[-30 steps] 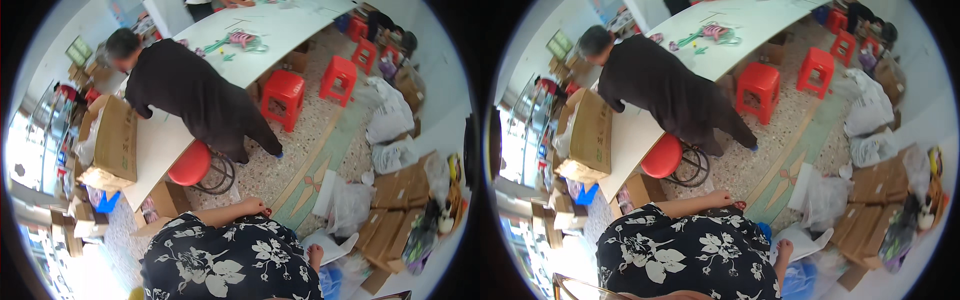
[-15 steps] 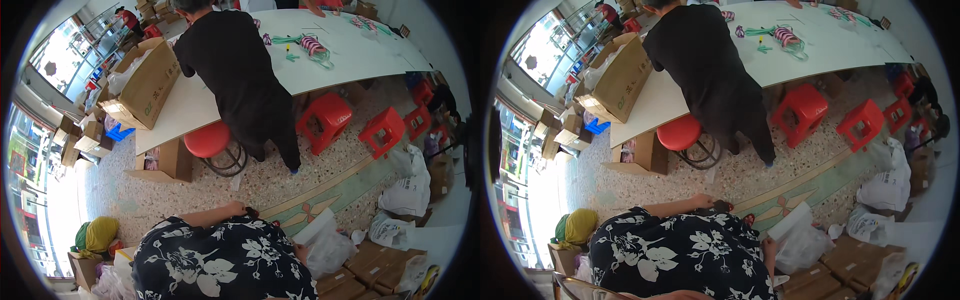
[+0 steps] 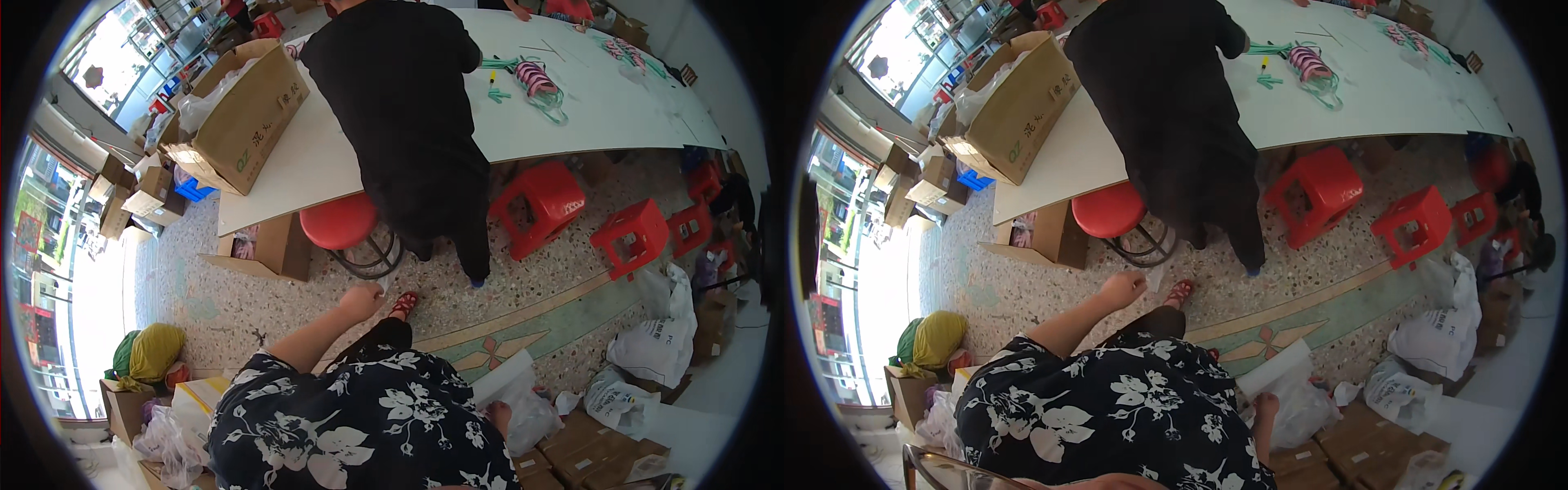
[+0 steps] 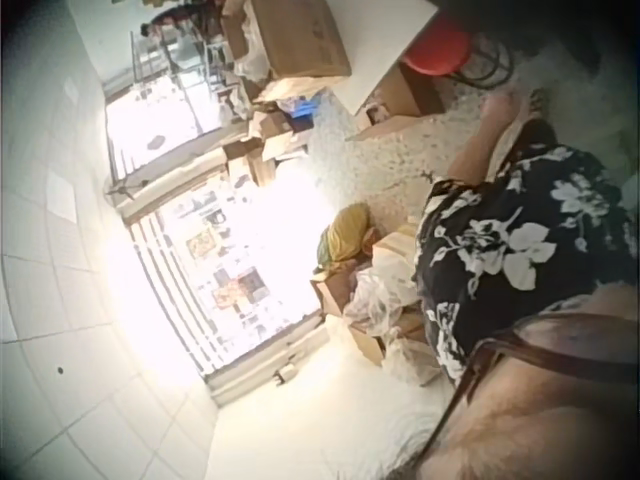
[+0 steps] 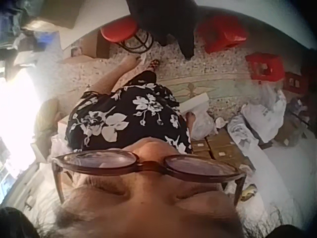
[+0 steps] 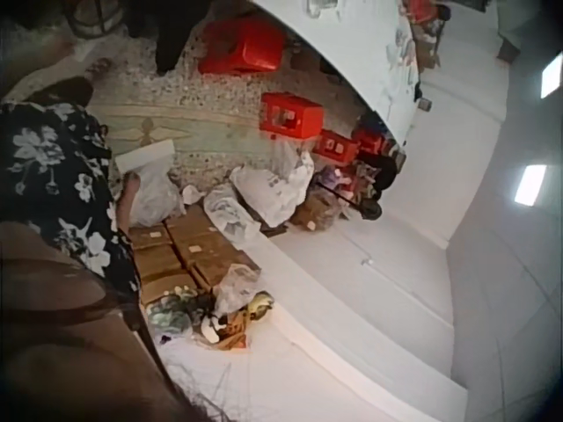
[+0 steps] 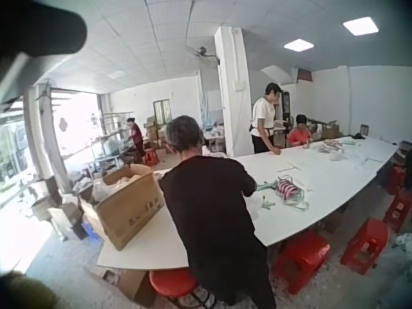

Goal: Manually assembling the plastic components and straps for toy headbands or masks at a workshop table.

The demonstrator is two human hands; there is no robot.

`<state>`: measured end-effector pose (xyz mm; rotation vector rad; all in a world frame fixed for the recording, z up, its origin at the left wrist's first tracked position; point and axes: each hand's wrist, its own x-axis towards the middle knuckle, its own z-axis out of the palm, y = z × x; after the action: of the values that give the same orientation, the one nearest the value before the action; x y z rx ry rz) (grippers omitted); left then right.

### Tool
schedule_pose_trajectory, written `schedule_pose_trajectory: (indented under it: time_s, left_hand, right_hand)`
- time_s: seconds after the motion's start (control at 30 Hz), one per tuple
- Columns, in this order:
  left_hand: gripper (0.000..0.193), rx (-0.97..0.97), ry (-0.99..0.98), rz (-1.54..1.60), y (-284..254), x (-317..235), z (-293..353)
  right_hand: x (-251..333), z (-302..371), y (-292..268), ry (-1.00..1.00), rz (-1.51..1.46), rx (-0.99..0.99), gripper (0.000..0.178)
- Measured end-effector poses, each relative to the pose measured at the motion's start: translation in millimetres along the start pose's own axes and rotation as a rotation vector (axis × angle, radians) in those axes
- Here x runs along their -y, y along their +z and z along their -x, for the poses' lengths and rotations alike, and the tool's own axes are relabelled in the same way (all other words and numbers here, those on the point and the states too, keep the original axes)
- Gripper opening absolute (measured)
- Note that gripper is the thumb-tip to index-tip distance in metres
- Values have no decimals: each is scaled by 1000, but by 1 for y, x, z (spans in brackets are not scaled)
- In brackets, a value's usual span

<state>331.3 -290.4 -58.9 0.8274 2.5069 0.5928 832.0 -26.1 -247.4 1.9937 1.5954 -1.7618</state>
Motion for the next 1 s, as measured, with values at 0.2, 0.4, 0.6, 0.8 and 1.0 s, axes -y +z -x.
schedule_pose_trajectory:
  time_s: [0.2,0.4,0.6,0.8,1.0]
  left_hand:
    - [25,-355,-80,151,-80,43,-86]
    - [53,-494,-140,-4,-114,72,-156]
    - [79,-309,-154,-255,-110,117,-184]
    - [82,-257,-97,-314,-116,117,-175]
    - [85,-350,-101,-422,-92,119,-176]
  right_hand:
    - [104,17,76,-164,246,133,20]
    - [157,-16,131,-398,688,155,22]
    - [222,-6,164,-390,778,121,27]
    - [229,-24,171,-328,845,92,27]
    - [244,-30,150,-346,765,46,25]
